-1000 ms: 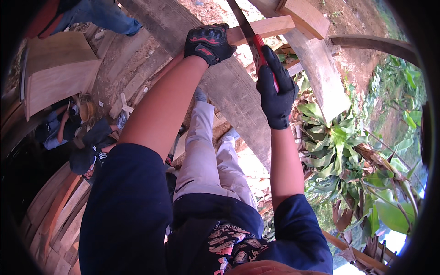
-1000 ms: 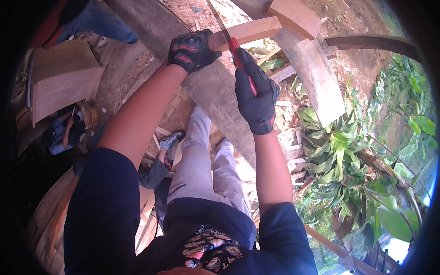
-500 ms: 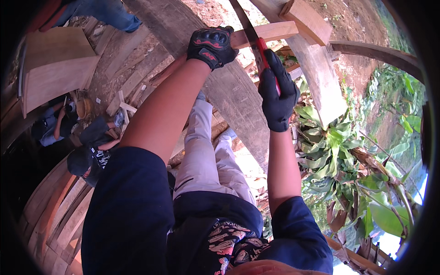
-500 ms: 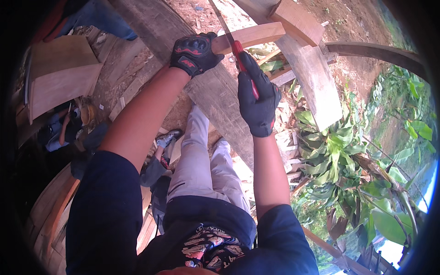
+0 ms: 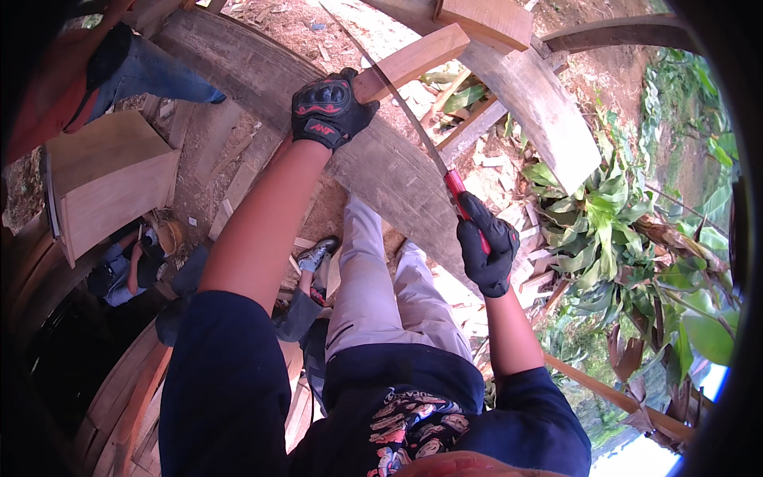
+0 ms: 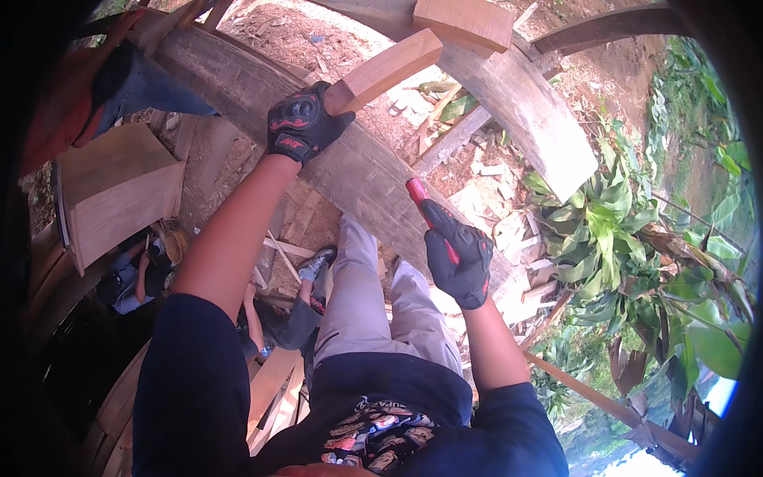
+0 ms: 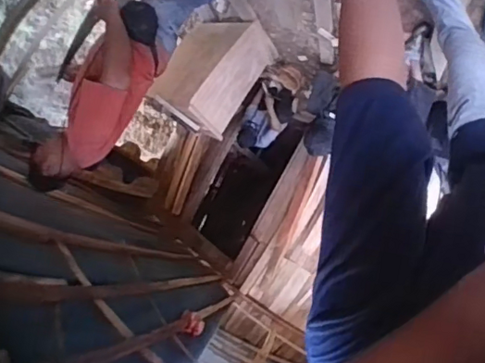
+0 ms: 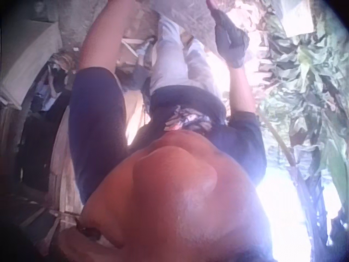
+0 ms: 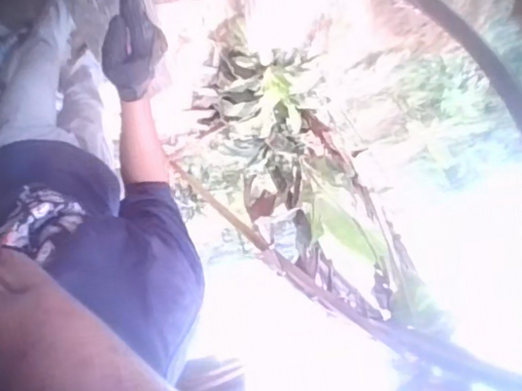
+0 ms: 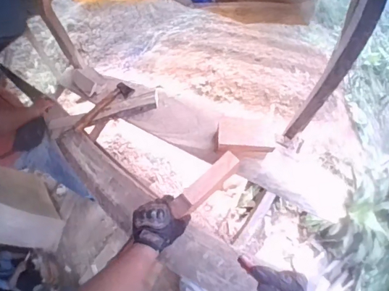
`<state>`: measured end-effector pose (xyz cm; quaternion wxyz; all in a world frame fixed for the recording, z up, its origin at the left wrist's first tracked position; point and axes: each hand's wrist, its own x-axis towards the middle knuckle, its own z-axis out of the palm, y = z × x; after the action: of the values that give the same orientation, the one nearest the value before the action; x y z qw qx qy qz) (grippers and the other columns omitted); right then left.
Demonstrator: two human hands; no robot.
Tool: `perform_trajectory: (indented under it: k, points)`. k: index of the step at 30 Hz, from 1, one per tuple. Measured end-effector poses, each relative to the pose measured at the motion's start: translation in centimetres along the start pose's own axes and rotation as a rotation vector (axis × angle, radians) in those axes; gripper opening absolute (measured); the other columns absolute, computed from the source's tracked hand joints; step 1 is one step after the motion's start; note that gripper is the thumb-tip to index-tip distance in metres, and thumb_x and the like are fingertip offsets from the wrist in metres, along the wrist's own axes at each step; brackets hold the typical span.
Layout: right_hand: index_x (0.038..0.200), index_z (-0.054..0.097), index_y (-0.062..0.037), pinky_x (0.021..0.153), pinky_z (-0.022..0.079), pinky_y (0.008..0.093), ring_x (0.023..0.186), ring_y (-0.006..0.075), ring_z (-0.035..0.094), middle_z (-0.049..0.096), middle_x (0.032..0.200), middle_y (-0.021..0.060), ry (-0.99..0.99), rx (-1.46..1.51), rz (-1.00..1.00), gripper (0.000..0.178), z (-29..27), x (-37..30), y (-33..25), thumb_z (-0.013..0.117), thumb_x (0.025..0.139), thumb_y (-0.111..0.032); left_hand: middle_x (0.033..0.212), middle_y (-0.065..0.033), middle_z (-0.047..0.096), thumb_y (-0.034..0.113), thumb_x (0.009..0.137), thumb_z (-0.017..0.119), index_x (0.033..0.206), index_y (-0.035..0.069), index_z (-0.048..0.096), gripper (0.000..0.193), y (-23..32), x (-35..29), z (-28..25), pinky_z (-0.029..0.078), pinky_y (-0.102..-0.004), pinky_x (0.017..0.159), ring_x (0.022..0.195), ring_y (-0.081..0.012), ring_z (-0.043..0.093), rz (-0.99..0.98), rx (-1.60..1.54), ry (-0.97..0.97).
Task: The person uses a hand saw to cut a small wooden block resting on a larger wooden beam. They hold the block steady with their left hand while sawing with their right hand. The person completes the cut and separates the block from the beam.
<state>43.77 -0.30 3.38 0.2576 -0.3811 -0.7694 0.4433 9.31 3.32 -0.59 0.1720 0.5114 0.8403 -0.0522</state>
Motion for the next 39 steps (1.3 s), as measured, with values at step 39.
perform_trajectory:
  k: [39]
  points:
    - [0.145, 0.071, -0.0095, 0.093, 0.062, 0.0399, 0.109, 0.0320, 0.081, 0.078, 0.132, 0.0188, 0.115, 0.025, -0.017, 0.043, 3.8, 5.1, -1.0, 0.068, 0.102, -0.007, 0.119, -0.0133, 0.080, 0.059, 0.092, 0.075, 0.127, 0.018, 0.071, 0.054, 0.1, -0.1, -0.5, 0.059, -0.0506, 0.099, 0.113, -0.0358, 0.076, 0.143, 0.063, -0.025]
